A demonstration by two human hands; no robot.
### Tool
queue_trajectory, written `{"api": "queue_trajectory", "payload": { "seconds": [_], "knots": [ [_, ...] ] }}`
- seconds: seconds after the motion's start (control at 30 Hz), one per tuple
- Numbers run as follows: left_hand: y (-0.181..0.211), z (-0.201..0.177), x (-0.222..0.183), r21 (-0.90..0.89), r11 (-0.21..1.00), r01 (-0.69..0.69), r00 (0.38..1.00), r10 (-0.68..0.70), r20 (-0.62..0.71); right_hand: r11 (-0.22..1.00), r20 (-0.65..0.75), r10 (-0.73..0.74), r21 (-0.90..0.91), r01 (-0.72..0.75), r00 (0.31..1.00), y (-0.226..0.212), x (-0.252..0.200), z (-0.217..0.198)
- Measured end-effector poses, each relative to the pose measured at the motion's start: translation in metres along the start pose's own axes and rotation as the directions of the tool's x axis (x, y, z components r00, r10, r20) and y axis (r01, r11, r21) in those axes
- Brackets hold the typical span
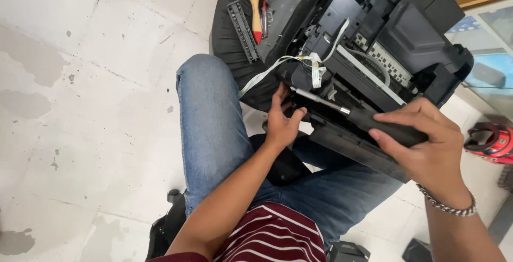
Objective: Disassembling a printer by removing screws and internal components using a screwdriver
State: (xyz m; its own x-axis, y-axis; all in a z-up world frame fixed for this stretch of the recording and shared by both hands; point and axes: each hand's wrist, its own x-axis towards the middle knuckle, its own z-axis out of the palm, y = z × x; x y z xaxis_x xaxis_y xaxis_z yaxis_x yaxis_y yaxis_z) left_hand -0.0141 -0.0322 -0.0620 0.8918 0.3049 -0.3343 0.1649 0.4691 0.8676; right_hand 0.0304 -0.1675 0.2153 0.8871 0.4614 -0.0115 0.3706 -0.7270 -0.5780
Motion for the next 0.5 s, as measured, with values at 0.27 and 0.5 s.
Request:
{"api": "queue_trajectory", "payload": {
  "seconds": [0.27, 0.5],
  "knots": [
    [0.006, 0.003, 0.002, 0.01, 1.0, 0.013, 1.0, -0.013, -0.024, 0.973, -0.423, 0.189, 0.204, -0.11, 0.886, 0.073, -0.005, -0.01],
    [0.006, 0.007, 0.001, 0.006, 1.0, 0.004, 0.999, -0.004, -0.035, 0.767, -0.363, 0.437, 0.628, -0.131, 0.823, 0.03, 0.021, -0.026]
  ]
}}
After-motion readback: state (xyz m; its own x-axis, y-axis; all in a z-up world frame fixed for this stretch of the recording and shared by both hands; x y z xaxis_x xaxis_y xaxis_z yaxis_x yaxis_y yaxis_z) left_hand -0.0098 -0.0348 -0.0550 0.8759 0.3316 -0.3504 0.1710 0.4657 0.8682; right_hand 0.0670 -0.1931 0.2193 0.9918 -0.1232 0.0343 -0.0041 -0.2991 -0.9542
